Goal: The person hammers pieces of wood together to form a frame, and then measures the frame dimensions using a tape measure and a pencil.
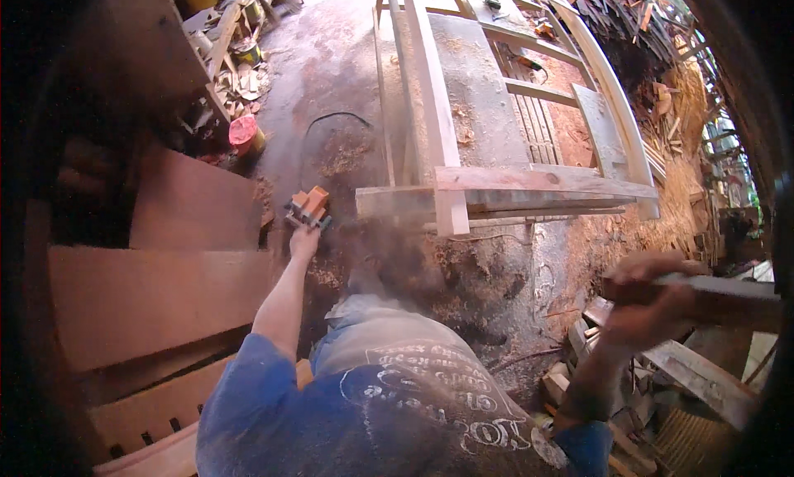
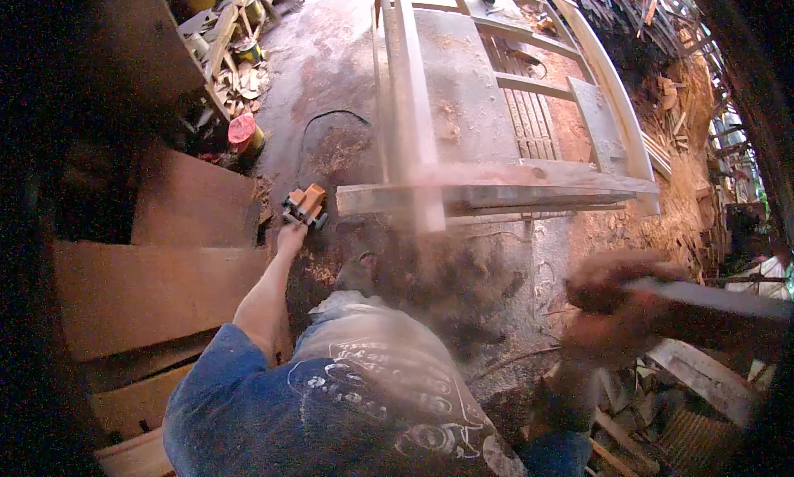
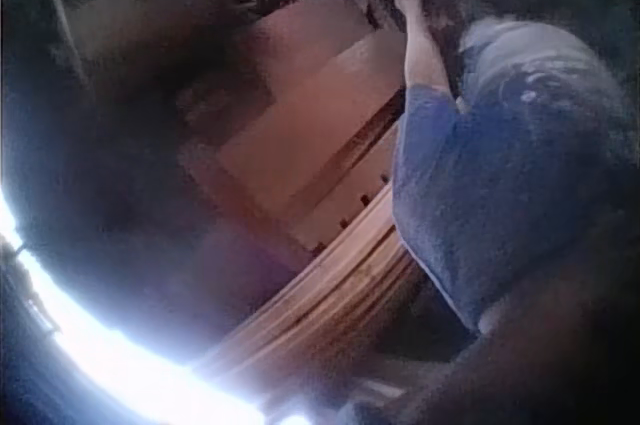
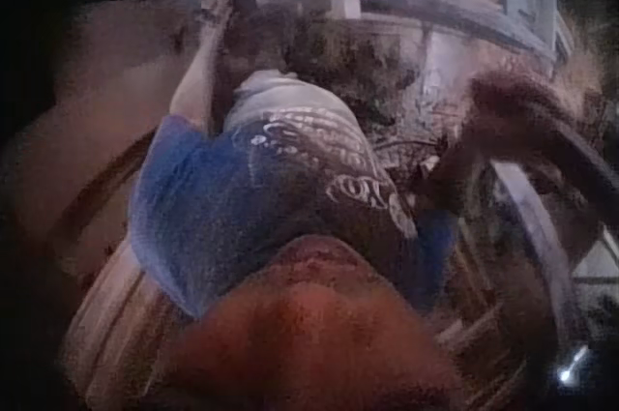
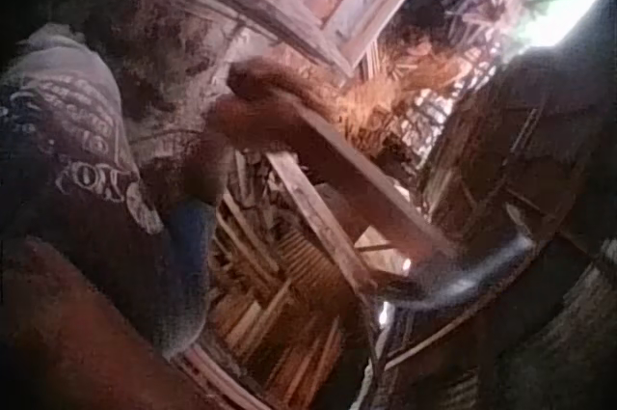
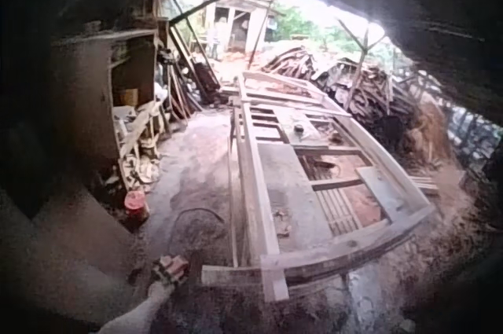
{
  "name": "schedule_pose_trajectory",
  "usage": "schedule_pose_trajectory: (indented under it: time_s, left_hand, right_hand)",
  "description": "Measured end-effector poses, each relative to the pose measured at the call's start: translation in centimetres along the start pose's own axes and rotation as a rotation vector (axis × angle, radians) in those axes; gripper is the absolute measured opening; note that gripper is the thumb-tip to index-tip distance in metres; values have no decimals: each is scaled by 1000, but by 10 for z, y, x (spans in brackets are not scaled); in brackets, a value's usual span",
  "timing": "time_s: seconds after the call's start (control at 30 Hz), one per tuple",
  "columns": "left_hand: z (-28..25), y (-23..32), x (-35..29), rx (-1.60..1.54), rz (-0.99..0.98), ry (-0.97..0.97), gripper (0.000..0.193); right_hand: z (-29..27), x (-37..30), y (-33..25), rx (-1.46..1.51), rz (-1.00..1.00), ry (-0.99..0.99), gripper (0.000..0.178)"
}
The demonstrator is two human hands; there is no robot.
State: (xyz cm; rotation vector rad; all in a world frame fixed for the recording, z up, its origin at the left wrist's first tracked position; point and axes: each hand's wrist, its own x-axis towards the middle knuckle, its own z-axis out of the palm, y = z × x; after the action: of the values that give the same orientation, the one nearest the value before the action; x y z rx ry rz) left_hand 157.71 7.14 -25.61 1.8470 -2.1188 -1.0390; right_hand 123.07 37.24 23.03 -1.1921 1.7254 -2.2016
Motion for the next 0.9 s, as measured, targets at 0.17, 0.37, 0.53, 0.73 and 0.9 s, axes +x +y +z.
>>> schedule_pose_trajectory:
  time_s: [0.17,0.37,0.53,0.73,0.9]
  left_hand:
    - [35,-181,-120,327,-405,-525,50]
    - [77,-310,-197,-84,-431,-599,50]
    - [22,-153,-97,372,15,-526,38]
    - [-88,-104,21,-17,-253,-461,34]
    - [-157,-121,109,-85,-91,-263,34]
  right_hand:
    - [8,-99,148,-987,291,-450,28]
    - [45,-77,141,-1009,522,-631,33]
    - [36,-87,160,-825,566,-440,23]
    - [91,-24,173,-452,1036,-311,18]
    - [124,43,208,-355,1074,-222,14]
